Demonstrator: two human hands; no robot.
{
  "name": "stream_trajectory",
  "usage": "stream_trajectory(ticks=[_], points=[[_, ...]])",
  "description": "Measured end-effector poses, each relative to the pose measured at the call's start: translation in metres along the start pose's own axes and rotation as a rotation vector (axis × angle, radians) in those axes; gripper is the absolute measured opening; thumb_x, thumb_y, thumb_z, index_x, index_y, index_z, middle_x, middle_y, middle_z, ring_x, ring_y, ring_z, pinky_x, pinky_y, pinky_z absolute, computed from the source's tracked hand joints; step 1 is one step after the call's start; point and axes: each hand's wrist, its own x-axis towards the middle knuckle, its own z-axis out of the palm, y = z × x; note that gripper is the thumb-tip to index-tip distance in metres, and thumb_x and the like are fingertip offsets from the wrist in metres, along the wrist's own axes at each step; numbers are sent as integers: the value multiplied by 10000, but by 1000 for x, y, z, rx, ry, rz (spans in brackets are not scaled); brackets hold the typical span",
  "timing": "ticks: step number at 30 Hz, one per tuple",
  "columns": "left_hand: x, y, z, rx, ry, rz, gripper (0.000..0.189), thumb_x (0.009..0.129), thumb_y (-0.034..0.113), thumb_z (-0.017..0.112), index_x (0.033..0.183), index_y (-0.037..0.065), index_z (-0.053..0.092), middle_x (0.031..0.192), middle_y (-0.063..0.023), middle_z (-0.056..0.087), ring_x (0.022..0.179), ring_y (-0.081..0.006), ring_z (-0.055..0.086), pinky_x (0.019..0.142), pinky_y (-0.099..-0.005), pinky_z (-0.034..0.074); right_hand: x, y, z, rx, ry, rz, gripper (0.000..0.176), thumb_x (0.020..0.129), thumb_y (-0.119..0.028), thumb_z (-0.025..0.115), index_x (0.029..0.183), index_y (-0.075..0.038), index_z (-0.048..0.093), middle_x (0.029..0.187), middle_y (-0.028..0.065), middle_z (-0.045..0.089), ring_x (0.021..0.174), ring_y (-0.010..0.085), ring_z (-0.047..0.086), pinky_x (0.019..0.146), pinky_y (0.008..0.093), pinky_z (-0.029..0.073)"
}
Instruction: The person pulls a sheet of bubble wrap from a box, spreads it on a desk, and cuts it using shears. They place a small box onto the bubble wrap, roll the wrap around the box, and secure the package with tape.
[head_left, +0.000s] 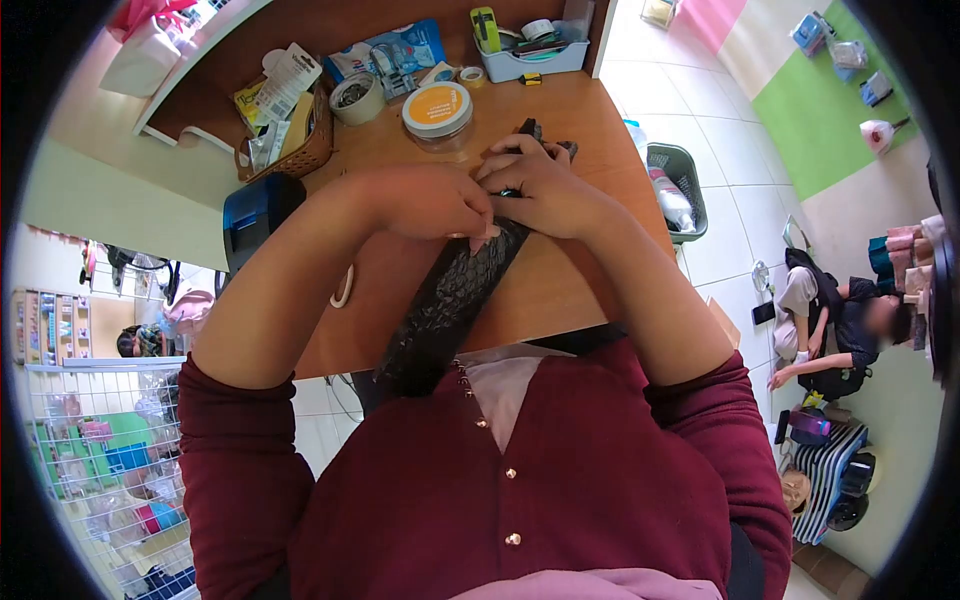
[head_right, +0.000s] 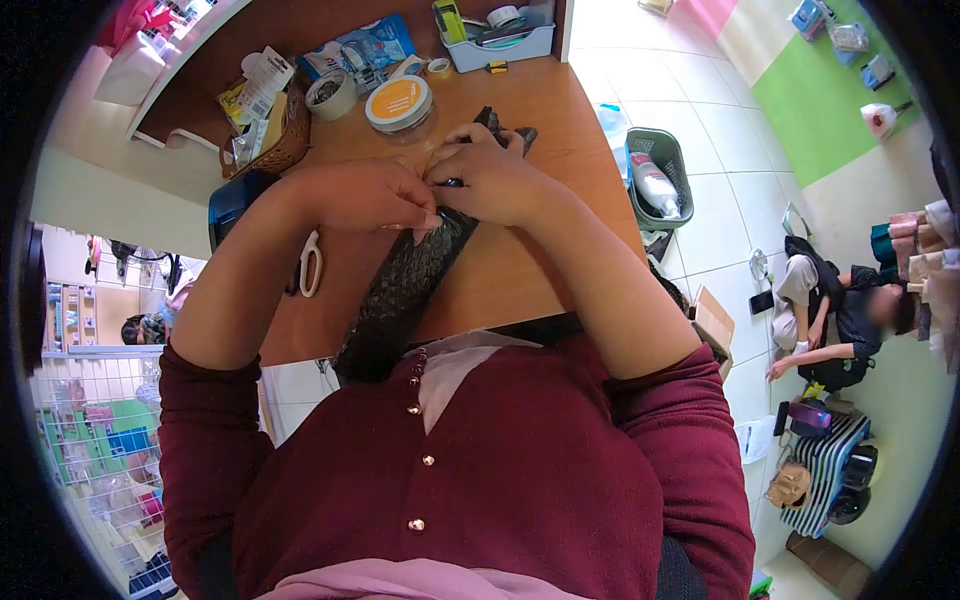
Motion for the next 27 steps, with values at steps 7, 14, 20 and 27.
stream_trajectory(ticks=[7, 14, 20, 27], points=[[-1, 7, 11, 271, 198, -120, 308, 866, 318, 671, 803, 21, 721, 782, -151, 696, 766, -296, 671, 693, -423, 503, 2, 3, 5, 9, 39, -42, 193, 890, -387, 673, 1002, -262, 769, 1189, -147, 679, 1349, 217, 386, 1043, 652, 166], [-6, 26, 18, 466, 326, -257, 313, 808, 354, 745, 852, 45, 736, 819, -159, 703, 830, -323, 692, 730, -445, 529, 3, 3, 7, 28, 68, -56, 203, 895, -399, 671, 998, -257, 774, 1157, -118, 690, 1353, 213, 385, 1049, 642, 169], [7, 20, 12, 558, 322, -329, 380, 848, 435, 732, 867, 56, 762, 919, -124, 741, 882, -304, 712, 764, -427, 568, -4, -5, 0, 50, 42, -46, 182, 920, -298, 681, 1010, -158, 755, 1205, -17, 665, 1380, 250, 371, 1111, 569, 169], [17, -9, -19, 106, -167, -166, 436, 898, 471, 693, 848, 43, 760, 814, -78, 730, 756, -168, 690, 700, -311, 523, -7, 6, 0, 136, 96, -142, 169, 924, -292, 691, 954, -138, 751, 1103, -22, 692, 1338, 247, 414, 1133, 481, 235]])
